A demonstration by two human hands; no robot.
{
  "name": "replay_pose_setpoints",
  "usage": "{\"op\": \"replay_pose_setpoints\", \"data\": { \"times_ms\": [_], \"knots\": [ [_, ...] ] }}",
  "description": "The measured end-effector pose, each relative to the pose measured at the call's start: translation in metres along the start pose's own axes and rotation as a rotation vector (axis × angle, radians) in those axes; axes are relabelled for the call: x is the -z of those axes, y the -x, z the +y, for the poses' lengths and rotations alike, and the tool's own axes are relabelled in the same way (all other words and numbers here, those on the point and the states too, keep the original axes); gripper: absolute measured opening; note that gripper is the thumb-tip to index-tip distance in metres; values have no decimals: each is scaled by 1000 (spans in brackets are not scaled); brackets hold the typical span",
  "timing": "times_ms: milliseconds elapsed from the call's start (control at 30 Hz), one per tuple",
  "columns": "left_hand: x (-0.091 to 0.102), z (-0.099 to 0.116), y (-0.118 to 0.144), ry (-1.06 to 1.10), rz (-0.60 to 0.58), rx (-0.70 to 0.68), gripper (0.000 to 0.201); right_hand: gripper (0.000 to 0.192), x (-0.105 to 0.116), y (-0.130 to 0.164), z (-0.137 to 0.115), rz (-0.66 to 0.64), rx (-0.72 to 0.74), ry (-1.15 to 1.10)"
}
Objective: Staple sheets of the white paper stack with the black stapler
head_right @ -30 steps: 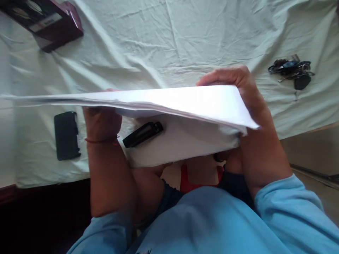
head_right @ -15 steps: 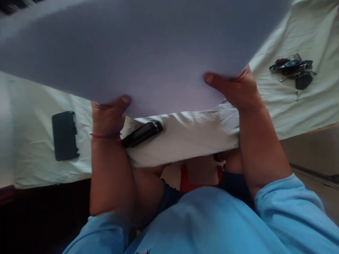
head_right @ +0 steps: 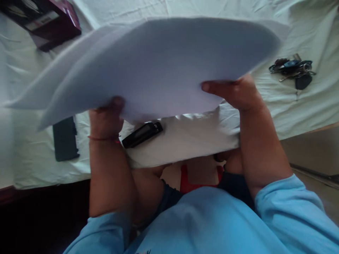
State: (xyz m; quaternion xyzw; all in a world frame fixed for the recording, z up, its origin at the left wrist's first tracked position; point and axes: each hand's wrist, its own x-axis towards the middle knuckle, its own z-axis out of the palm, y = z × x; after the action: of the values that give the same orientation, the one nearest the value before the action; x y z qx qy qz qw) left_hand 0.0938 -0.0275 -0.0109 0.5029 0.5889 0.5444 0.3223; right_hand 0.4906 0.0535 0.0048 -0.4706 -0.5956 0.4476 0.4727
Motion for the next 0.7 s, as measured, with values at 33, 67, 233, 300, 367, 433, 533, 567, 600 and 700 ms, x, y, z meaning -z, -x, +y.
{"op": "replay_pose_setpoints", "data": {
  "times_ms": [33, 67, 233, 300, 367, 433, 533, 567, 600, 700],
  "knots": [
    [-4, 1, 0, -22, 24, -24, 67, 71, -1, -1, -3, -77, -17, -4],
    [-8, 2, -1, -36, 41, -46, 67, 72, -1, -2, -5, -142, -26, -5],
    [-15, 12, -4, 2, 45, -62, 53, 69, -3, -10, -1, -108, -4, -56],
    [-14, 16, -4, -3, 6, 4, 50, 65, -1, -12, 2, -61, -36, -87],
    [-13, 19, -5, -10, -50, 56, 49, 64, 1, -12, 2, -23, -84, -92],
    [-11, 19, -6, -17, -94, 73, 48, 61, 5, -11, 1, -1, -133, -75],
    [-8, 20, -8, -37, -146, 105, 53, 54, 9, -10, -3, -12, -189, -56],
    [-7, 19, -8, -38, -162, 116, 55, 52, 10, -10, -3, -18, -203, -51],
    [-6, 19, -8, -42, -174, 125, 57, 51, 10, -10, -3, -19, -213, -48],
    [-3, 17, -8, -81, -188, 149, 61, 52, 10, -11, -1, -14, -207, -55]
  ]
}}
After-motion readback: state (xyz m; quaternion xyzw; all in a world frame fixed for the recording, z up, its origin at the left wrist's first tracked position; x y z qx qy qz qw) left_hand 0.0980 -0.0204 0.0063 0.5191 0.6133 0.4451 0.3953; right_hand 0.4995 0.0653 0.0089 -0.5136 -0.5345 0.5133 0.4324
